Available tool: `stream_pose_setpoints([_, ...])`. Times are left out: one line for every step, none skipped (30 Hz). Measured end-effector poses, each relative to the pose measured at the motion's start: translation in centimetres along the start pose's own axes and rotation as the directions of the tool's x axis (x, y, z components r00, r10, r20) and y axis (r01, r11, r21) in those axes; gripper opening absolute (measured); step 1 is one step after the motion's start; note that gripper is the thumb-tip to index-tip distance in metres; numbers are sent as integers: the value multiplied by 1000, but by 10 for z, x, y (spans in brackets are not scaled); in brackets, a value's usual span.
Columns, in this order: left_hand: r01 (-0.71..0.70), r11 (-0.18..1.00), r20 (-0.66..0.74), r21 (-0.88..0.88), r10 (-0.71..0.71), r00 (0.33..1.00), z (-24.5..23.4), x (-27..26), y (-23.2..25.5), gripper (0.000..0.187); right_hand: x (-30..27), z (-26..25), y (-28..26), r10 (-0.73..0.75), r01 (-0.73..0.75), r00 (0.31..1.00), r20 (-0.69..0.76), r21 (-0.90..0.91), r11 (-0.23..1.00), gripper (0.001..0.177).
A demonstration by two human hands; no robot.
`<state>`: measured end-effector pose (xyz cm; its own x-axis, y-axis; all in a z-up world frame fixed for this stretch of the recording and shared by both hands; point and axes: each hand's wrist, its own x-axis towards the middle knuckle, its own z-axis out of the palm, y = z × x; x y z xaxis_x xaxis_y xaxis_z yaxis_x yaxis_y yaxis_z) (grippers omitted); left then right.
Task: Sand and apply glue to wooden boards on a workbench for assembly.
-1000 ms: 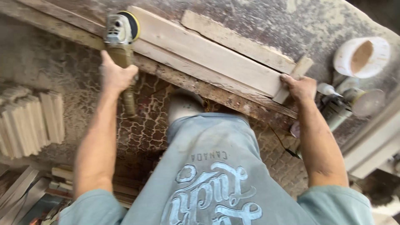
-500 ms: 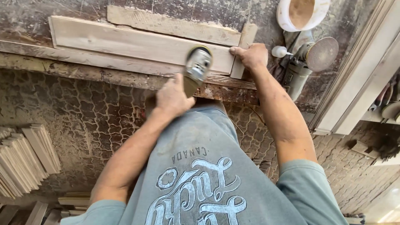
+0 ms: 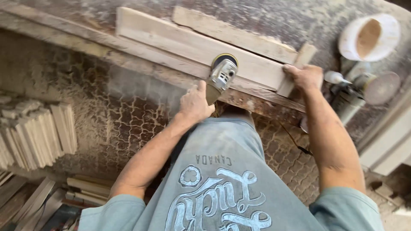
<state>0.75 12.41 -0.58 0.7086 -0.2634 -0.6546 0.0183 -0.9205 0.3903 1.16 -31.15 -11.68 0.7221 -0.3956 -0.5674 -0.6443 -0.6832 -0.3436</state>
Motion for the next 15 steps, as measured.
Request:
stream_pose_setpoints([116,993,23,10,-117,993,-9,-2,-19,76,-7,-2,-11,35,-34,999,-24,56,998,52])
stream_pose_setpoints([214,977,53,21,-215,975,-16,-2,-33,81,-17,-10,-14,87,-80,995,-57,109,991,46])
stream_pose_setpoints([215,976,52,19,-216,975,-39,-10,-45,81,-14,-5,-14,85,-78,995,-57,108,991,46])
stream_pose_setpoints([275,960,-3,-43,-276,961,-61,-17,-56,83,-12,-4,-11,100,-91,993,-56,136,986,43])
stream_pose_setpoints([330,938,-55,-107,-337,940,-81,-24,-65,86,-9,-3,-6,114,-104,992,-54,165,981,40])
stream_pose_setpoints([328,938,-51,-110,-335,941,-82,-22,-93,86,-8,-2,-4,117,-107,992,-55,161,981,40])
stream_pose_setpoints([333,921,-152,-203,-366,918,-82,-20,-120,80,-7,-1,-1,107,-98,993,-56,150,984,42])
stream_pose_setpoints([327,898,-246,-294,-401,882,-82,-19,-146,75,-7,0,3,100,-91,993,-56,139,986,44])
stream_pose_setpoints([326,898,-241,-295,-400,884,-92,-20,-159,75,-10,0,-3,105,-96,993,-56,134,986,44])
stream_pose_setpoints([273,889,-335,-367,-401,853,-99,-21,-171,70,-12,-1,-6,103,-94,993,-61,147,985,45])
stream_pose_setpoints([212,877,-425,-431,-405,809,-105,-21,-180,66,-13,-4,-8,102,-91,993,-66,159,983,47])
stream_pose_setpoints([197,877,-411,-437,-390,824,-113,-21,-193,66,-17,-12,-27,123,-109,989,-83,148,983,47])
stream_pose_setpoints([177,857,-386,-485,-391,836,-119,-18,-203,60,-20,-19,-44,169,-166,985,-29,100,981,50])
stream_pose_setpoints([158,836,-363,-525,-388,847,-126,-15,-214,55,-22,-25,-58,220,-221,975,23,57,974,55])
stream_pose_setpoints([143,838,-351,-526,-367,862,-124,-11,-193,55,-32,-35,-62,242,-242,970,6,55,969,55])
